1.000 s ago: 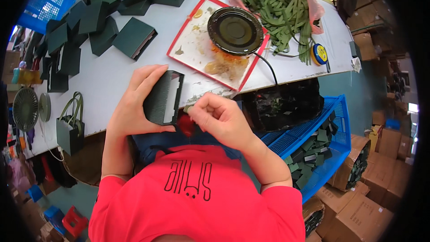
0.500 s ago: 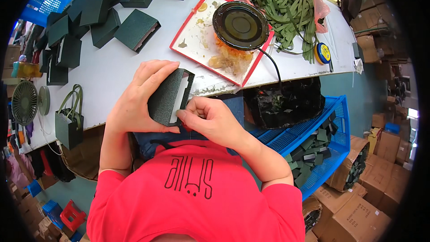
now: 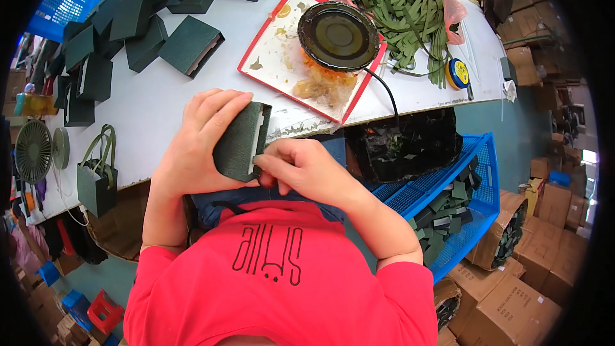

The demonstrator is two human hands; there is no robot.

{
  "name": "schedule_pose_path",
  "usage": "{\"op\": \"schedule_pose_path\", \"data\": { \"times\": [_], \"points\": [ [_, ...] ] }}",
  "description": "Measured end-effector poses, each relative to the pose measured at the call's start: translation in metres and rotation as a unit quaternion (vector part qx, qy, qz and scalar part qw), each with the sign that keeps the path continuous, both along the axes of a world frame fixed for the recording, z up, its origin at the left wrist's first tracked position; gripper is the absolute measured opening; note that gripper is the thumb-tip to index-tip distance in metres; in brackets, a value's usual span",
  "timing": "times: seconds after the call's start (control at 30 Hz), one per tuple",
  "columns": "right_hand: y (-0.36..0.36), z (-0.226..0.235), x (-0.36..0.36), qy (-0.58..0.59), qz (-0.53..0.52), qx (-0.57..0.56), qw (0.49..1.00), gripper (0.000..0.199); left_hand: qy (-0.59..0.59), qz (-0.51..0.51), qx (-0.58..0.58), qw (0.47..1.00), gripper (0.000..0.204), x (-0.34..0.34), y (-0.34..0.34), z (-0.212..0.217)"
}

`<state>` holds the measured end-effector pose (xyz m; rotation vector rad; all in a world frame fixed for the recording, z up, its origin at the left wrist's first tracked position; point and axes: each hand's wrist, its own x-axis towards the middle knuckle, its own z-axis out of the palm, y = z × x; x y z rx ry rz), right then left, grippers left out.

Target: The person sits at a workbench and assembles small dark green boxes by inserting green ribbons into slots on the sides. They repeatedly pick up boxes, thread the ribbons through, and place the finished items on the table. The workspace includes a hot glue gun and a pile of ribbons.

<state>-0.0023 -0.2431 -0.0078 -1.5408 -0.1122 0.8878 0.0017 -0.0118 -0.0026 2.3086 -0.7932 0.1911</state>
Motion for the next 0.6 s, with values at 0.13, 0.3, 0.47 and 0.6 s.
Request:
{"op": "schedule_pose_path", "data": {
  "times": [0.13,0.3,0.47,0.6],
  "points": [
    [-0.014,-0.009,-0.011,-0.344,-0.111,0.011,0.932,0.029,-0.004,0.036,-0.016,0.999,0.105,0.001,0.005,-0.001],
    [-0.015,-0.005,-0.034,-0.029,0.017,0.086,0.996,0.021,-0.003,0.055,-0.055,0.997,0.109,0.001,-0.003,-0.005],
    [-0.002,-0.034,-0.040,0.121,-0.175,0.243,0.946,0.030,0.012,0.033,-0.070,0.997,0.111,-0.001,-0.009,-0.008],
    [-0.016,-0.045,-0.034,0.082,-0.355,0.330,0.871,0.033,0.039,0.062,-0.064,0.995,0.107,-0.009,-0.002,-0.007]
  ]
}}
